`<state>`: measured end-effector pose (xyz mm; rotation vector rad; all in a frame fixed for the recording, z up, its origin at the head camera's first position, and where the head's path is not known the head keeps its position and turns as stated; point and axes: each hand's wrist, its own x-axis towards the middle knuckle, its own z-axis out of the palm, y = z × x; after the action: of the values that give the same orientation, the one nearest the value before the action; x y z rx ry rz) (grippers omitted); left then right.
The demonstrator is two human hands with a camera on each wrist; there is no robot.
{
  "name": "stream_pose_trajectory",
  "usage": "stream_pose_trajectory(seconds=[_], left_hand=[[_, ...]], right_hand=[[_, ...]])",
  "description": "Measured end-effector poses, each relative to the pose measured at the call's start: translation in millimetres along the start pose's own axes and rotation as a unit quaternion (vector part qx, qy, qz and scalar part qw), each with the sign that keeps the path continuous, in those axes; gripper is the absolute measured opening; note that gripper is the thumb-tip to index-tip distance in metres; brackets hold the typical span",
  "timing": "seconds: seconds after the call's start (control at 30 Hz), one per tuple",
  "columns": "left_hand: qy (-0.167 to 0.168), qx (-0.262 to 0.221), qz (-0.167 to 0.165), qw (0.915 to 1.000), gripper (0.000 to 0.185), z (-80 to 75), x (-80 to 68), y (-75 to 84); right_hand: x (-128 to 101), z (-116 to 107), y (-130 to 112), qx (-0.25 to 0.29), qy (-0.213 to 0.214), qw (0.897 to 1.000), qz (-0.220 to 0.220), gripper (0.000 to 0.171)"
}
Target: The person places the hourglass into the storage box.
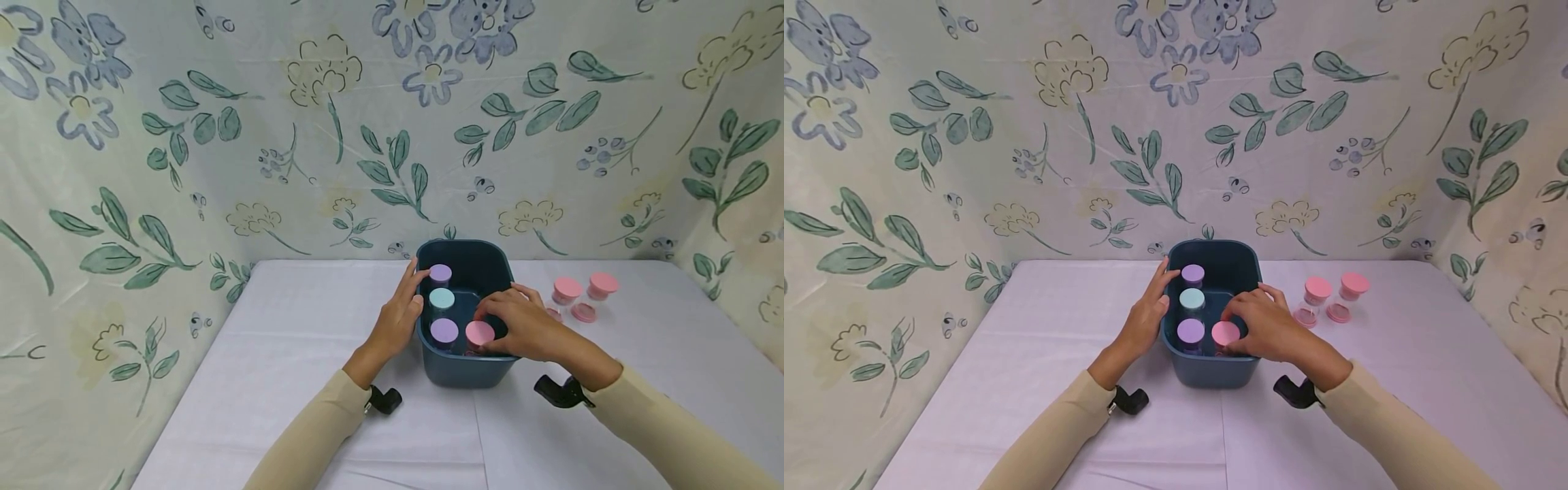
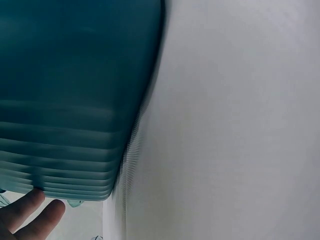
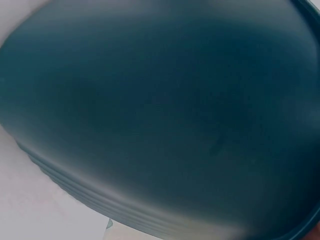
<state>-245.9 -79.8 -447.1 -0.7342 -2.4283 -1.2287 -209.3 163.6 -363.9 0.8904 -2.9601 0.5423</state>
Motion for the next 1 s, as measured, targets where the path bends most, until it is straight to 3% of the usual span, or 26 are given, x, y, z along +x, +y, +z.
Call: stream_pose_trajectory(seconds=[1.0], left_hand=[[0.002, 0.002, -0.003, 1.0, 0.052, 0.4, 0.3, 1.3]], right_hand=[[-3.3, -2.9, 9.5, 0.063, 0.015, 0.998, -0.027, 0.047]])
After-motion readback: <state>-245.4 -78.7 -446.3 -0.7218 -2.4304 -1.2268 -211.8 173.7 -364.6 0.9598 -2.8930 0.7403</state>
